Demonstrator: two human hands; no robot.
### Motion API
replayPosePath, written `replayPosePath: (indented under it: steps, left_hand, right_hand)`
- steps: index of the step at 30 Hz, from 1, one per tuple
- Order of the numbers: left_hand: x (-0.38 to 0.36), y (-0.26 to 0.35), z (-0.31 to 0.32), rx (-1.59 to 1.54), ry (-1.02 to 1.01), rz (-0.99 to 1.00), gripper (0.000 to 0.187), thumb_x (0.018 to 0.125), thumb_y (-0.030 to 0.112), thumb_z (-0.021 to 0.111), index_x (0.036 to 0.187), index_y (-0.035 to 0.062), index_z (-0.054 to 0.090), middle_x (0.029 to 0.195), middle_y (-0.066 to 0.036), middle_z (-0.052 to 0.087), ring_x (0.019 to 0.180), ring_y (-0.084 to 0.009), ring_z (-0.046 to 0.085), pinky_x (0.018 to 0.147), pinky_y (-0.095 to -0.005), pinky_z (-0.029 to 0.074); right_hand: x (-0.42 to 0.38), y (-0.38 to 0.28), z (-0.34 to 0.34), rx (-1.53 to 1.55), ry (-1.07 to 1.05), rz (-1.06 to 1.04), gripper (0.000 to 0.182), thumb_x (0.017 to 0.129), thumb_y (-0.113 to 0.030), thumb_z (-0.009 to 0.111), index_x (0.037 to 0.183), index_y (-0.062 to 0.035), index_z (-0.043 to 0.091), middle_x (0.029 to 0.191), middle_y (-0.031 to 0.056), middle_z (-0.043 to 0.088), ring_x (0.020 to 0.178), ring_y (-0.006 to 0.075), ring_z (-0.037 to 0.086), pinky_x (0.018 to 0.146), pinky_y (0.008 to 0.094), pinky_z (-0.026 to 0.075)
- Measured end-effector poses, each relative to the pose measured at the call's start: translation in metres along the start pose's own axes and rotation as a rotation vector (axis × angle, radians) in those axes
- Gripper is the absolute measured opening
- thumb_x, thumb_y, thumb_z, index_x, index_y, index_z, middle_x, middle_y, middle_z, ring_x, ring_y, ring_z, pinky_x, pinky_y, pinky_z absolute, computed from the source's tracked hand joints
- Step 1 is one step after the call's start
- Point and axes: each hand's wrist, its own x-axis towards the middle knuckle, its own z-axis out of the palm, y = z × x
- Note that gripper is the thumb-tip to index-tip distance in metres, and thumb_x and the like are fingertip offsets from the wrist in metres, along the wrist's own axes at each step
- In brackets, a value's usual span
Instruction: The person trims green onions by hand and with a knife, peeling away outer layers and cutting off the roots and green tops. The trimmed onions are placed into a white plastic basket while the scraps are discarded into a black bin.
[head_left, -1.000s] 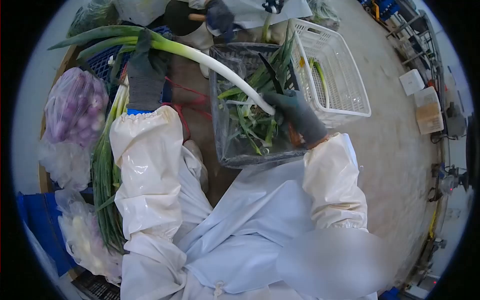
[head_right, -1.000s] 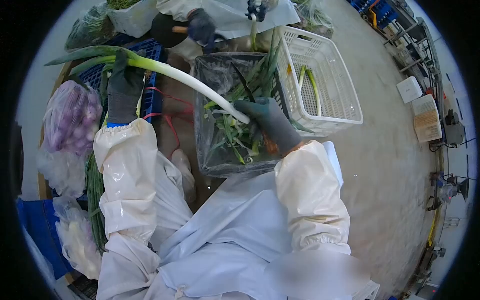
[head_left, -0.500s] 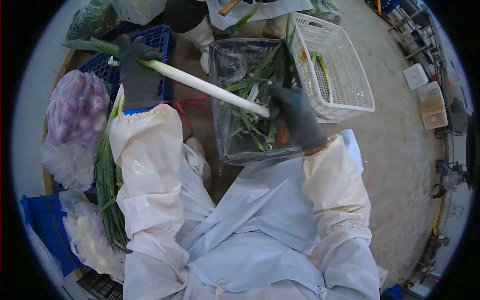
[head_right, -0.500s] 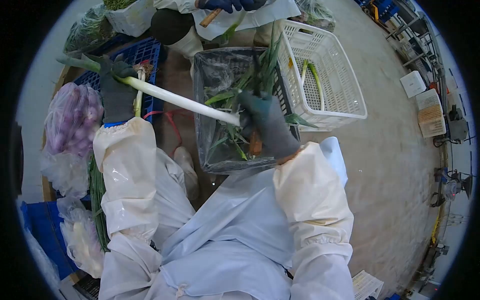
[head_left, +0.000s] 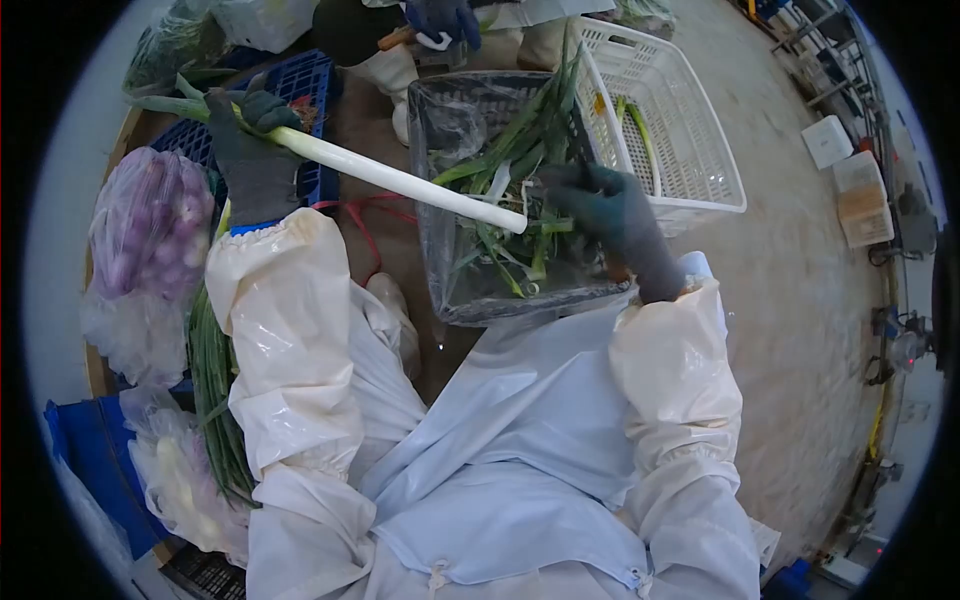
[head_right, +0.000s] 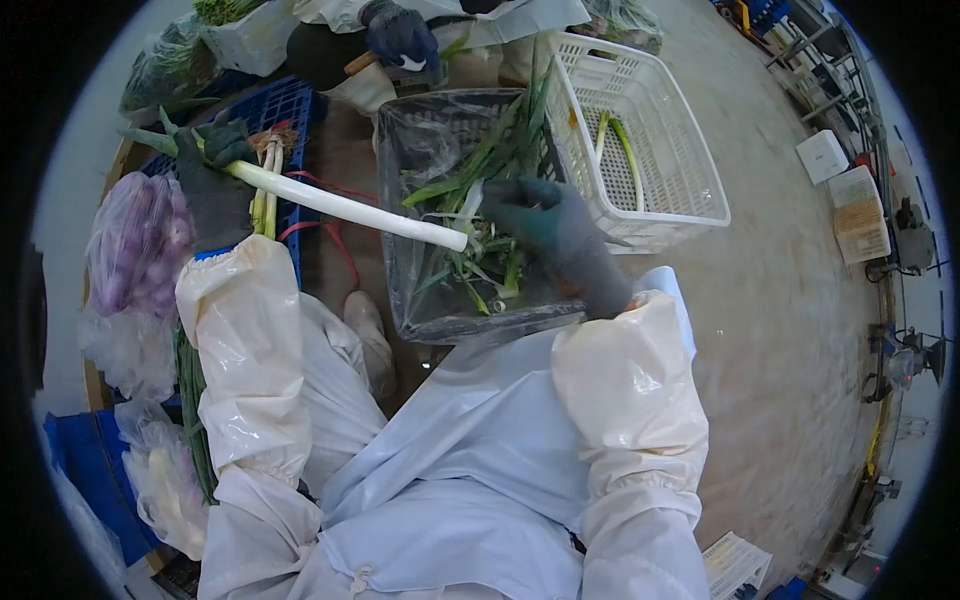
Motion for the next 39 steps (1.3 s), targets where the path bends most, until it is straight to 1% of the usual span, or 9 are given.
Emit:
replayPosePath:
  steps: [4,13,18,22,25,28,31,36,39]
  left_hand:
    - [0.003,0.004,-0.001,-0.014,0.065,0.015,0.058,0.086,0.026,0.071,0.118,-0.013,0.042,0.069,0.001,0.038,0.058,-0.0078,0.04,0.055,-0.0228,0.041]
    - [-0.002,0.007,0.002,-0.05,-0.15,-0.058,0.076,0.08,0.026,0.077,0.129,-0.0145,0.036,0.069,0.002,0.036,0.059,-0.0073,0.039,0.058,-0.0215,0.04]
    - [0.0,0.006,0.004,-0.129,-0.247,-0.121,0.075,0.079,0.023,0.078,0.13,-0.0146,0.036,0.069,0.003,0.038,0.058,-0.0066,0.04,0.057,-0.0216,0.04]
    - [-0.008,0.004,0.02,-0.108,-0.172,-0.173,0.076,0.078,0.021,0.079,0.13,-0.0147,0.037,0.068,0.003,0.039,0.058,-0.0066,0.041,0.056,-0.0219,0.04]
    - [-0.017,-0.021,0.039,-0.126,-0.33,-0.141,0.076,0.078,0.02,0.079,0.13,-0.0147,0.037,0.067,0.003,0.039,0.057,-0.0068,0.042,0.056,-0.0217,0.041]
    - [-0.014,-0.021,0.035,-0.163,-0.396,-0.139,0.077,0.078,0.024,0.078,0.131,-0.0144,0.037,0.066,0.003,0.039,0.056,-0.0066,0.042,0.054,-0.0214,0.04]
    - [-0.008,-0.012,0.027,-0.195,-0.377,-0.126,0.078,0.079,0.029,0.077,0.13,-0.0143,0.039,0.066,0.004,0.038,0.055,-0.0063,0.041,0.053,-0.0212,0.04]
    - [-0.004,-0.005,0.02,-0.215,-0.356,-0.099,0.081,0.079,0.039,0.076,0.129,-0.0141,0.041,0.065,0.005,0.037,0.053,-0.0058,0.04,0.049,-0.0209,0.038]
    - [-0.008,-0.008,0.021,-0.194,-0.309,-0.041,0.08,0.081,0.04,0.074,0.131,-0.0129,0.04,0.065,0.004,0.037,0.053,-0.006,0.04,0.047,-0.0208,0.039]
  right_hand:
    - [-0.001,0.008,0.015,-0.052,-0.236,-0.015,0.027,0.082,-0.021,0.069,0.102,-0.004,0.072,0.073,0.0024,0.063,0.053,0.0063,0.055,0.046,0.0231,0.044]
    - [-0.012,-0.017,0.022,-0.074,-0.302,0.162,0.023,0.081,-0.015,0.067,0.1,-0.0051,0.073,0.069,0.0024,0.066,0.048,0.0081,0.056,0.045,0.0217,0.045]
    - [-0.011,-0.012,0.023,-0.045,-0.323,0.12,0.023,0.081,-0.016,0.065,0.099,-0.0043,0.073,0.065,0.0031,0.064,0.044,0.0091,0.055,0.042,0.0226,0.044]
    - [-0.01,-0.011,0.02,0.0,-0.38,0.097,0.023,0.082,-0.019,0.064,0.094,-0.0018,0.072,0.062,0.0035,0.061,0.043,0.0094,0.053,0.041,0.023,0.042]
    - [-0.009,-0.007,0.013,0.046,-0.535,0.287,0.027,0.083,-0.022,0.064,0.095,-0.0007,0.073,0.073,0.0016,0.064,0.066,0.0071,0.057,0.061,0.0228,0.045]
    - [-0.012,-0.01,0.018,-0.081,-0.527,0.23,0.025,0.083,-0.023,0.063,0.092,-0.0011,0.072,0.071,0.001,0.062,0.06,0.0071,0.055,0.054,0.0241,0.043]
    - [-0.017,-0.007,0.025,0.199,-0.519,0.128,0.025,0.084,-0.024,0.063,0.089,-0.0004,0.071,0.067,0.0021,0.061,0.052,0.0071,0.053,0.046,0.0235,0.04]
    - [-0.021,-0.021,0.016,0.386,-0.6,0.259,0.026,0.088,-0.02,0.054,0.092,0.0033,0.067,0.055,-0.0003,0.052,0.044,0.0049,0.047,0.042,0.0194,0.034]
    - [-0.022,-0.012,0.015,0.291,-0.532,0.027,0.026,0.087,-0.019,0.054,0.091,0.0032,0.067,0.053,-0.0007,0.051,0.043,0.0043,0.046,0.041,0.0196,0.033]
